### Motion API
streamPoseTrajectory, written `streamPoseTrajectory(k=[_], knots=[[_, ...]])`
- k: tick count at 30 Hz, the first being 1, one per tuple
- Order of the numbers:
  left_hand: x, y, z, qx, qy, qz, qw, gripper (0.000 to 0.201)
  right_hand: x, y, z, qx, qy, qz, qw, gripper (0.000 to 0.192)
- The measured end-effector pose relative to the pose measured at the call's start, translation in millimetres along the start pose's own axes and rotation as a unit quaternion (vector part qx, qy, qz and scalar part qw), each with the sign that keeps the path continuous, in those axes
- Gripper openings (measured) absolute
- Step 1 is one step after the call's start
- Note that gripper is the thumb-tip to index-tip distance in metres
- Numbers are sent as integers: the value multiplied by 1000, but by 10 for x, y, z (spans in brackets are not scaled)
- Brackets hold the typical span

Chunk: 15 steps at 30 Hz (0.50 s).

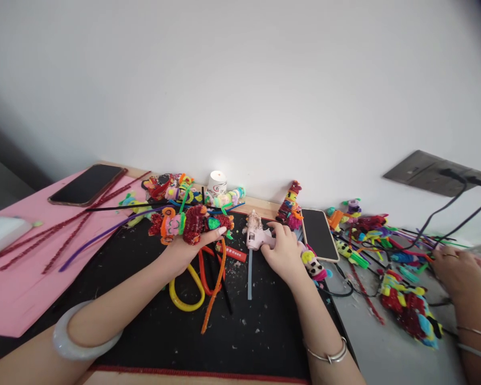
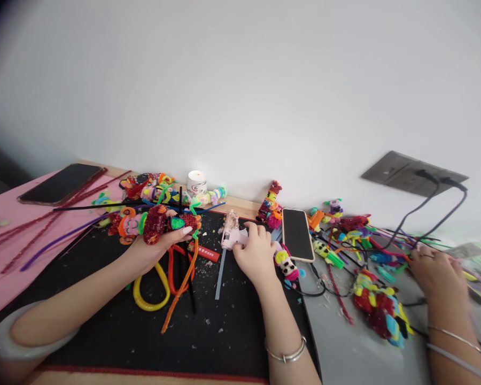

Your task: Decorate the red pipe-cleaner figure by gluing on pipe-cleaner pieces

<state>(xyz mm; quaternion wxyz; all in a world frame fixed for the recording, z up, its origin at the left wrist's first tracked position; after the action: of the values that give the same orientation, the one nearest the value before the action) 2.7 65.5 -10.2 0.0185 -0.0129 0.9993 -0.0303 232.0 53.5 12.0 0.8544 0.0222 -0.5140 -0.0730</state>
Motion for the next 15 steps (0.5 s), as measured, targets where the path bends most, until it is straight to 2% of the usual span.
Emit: streamPoseTrajectory(k=[4, 6, 8, 11, 15], knots=[[-14, 12, -16, 12, -38, 21, 999, 32, -21, -13, 10, 13, -21, 10, 1000, 47], [-2, 14, -26, 13, -51, 9, 999, 33, 18, -2, 14, 21, 14, -15, 1000, 40], [8, 15, -24, 17, -59, 0, 998, 34, 80, 9, 11, 31, 92, -49, 994, 33], [23, 19, -9, 19, -64, -12, 998, 33, 129, 10, 5, 56, 252, -67, 964, 28], [33, 25, 9, 18, -66, -24, 997, 36, 27, -14, 22, 75, 419, 6, 905, 32]])
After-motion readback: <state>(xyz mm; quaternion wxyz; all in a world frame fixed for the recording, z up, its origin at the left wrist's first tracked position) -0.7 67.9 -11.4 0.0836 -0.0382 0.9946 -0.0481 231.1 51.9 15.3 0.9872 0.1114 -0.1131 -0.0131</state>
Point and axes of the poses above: each hand's wrist, its own y-axis towards the middle knuckle, its own x-axis out of the back of the hand, z = x × y, the point moved 6 cm from there along y, towards the middle knuckle, and after that the axes turned 11 degrees about y, right-handed, at the moved point
